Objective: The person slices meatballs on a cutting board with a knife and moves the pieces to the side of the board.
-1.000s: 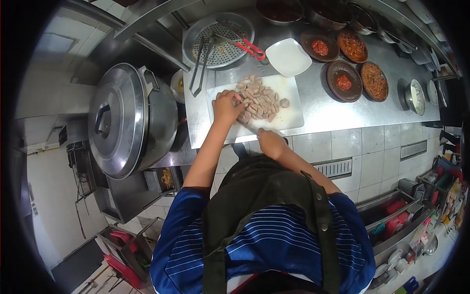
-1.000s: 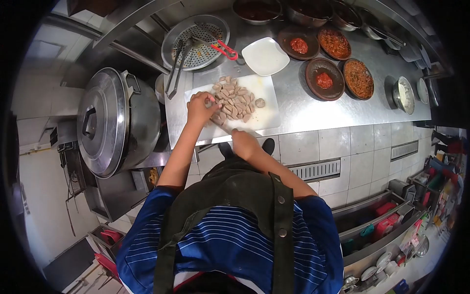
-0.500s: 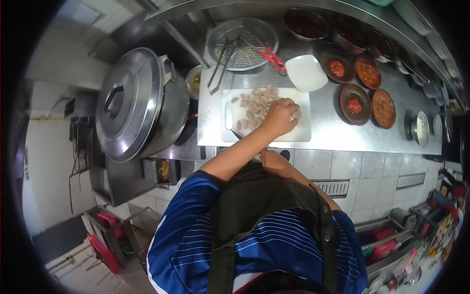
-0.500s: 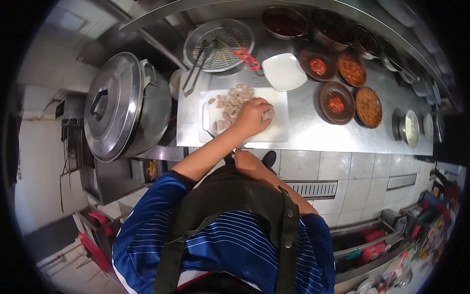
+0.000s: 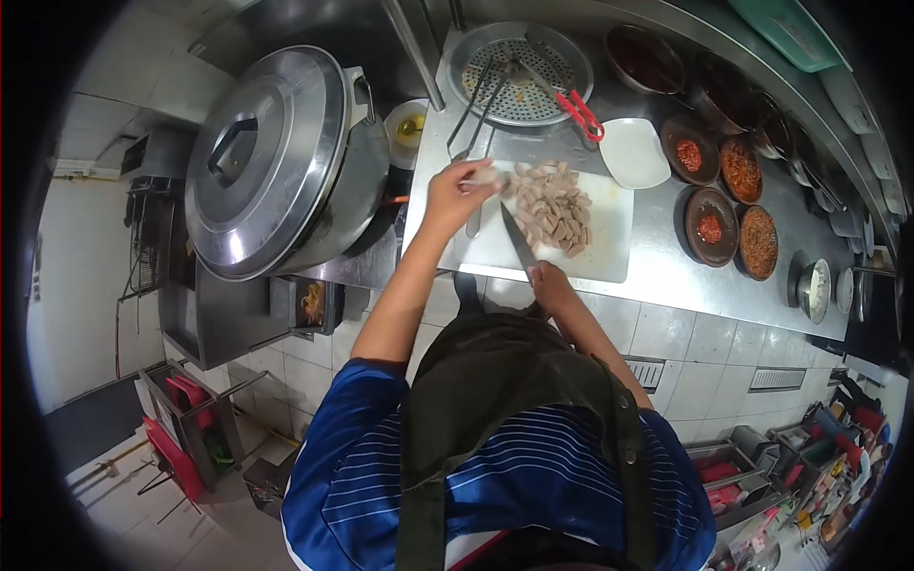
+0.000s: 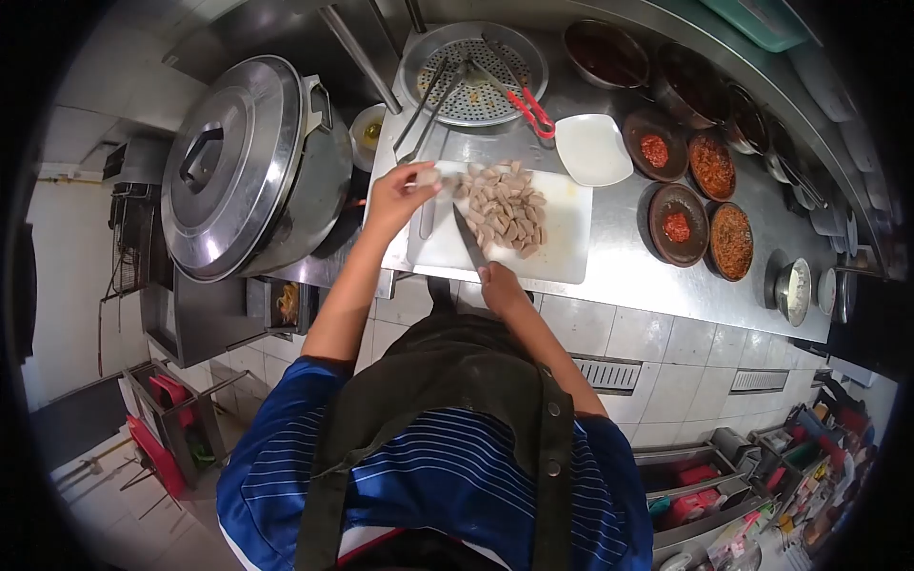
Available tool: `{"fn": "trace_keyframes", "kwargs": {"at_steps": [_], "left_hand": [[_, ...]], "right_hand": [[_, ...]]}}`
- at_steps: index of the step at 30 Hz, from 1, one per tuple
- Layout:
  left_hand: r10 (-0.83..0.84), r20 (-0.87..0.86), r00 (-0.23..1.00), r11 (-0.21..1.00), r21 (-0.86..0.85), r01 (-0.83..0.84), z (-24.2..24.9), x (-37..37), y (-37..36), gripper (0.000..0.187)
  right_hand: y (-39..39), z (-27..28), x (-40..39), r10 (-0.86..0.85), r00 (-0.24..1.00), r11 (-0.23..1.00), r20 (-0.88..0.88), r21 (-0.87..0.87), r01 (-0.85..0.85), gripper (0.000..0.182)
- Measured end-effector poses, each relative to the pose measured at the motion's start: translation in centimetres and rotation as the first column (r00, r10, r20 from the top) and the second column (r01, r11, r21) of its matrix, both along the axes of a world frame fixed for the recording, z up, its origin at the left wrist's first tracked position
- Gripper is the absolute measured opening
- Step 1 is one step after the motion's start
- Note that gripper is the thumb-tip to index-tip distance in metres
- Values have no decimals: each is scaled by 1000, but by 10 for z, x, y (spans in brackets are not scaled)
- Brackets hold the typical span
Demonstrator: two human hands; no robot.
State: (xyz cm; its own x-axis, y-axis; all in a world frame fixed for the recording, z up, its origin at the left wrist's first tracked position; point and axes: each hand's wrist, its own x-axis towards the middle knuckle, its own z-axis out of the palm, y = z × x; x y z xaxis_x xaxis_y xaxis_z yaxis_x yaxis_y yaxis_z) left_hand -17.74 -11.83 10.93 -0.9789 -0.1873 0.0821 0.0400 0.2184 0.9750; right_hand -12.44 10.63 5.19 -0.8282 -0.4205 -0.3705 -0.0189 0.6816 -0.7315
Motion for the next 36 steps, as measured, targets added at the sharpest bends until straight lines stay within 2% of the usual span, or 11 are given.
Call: {"fn": "trace_keyframes", "kwargs": {"at_steps": [2, 4, 7, 15, 17, 20, 28, 32, 34, 35, 36], "left_hand": [[-1, 107, 994, 1000, 11, 0, -31, 24, -10, 37], [17, 243, 970, 997, -72, 0, -23, 48, 8, 37], [33, 176, 984, 992, -128, -10, -59, 66, 29, 34], [149, 108, 983, 982, -134, -134, -66, 69, 37, 17], [223, 176, 959, 975, -28, -222, -69, 69, 40, 16], [235, 171, 957, 972, -18, -235, -65, 70, 41, 15], [259, 154, 954, 965, 13, -264, -73, 71, 41, 13], [241, 113, 964, 970, 12, -244, -68, 71, 43, 14], [218, 150, 964, 974, -88, -207, -54, 67, 45, 12], [220, 140, 965, 974, -88, -209, -54, 64, 47, 12], [193, 34, 981, 970, -158, -185, -54, 61, 50, 11]], "right_hand": [[1, 10, 2, -31, 999, 999, 24, 26, 30, 29], [1, 19, 5, -72, 997, 997, -20, 27, 73, 27], [-1, 37, 8, -86, 996, 995, -8, 49, 86, 24], [-17, 82, 25, -7, 998, 971, 70, 238, -9, 22], [-17, 86, 25, -3, 998, 960, 70, 279, -17, 23], [-15, 85, 26, 21, 991, 946, 135, 318, -63, 21], [-39, 63, 16, 101, 991, 909, 89, 396, -128, 23], [-41, 41, 9, 130, 990, 906, 50, 400, -139, 23], [-25, 21, 10, 88, 995, 965, 38, 244, -94, 21], [-16, 14, 11, 89, 996, 966, 28, 242, -93, 21], [-6, 10, 13, 94, 996, 986, 7, 136, -94, 20]]}}
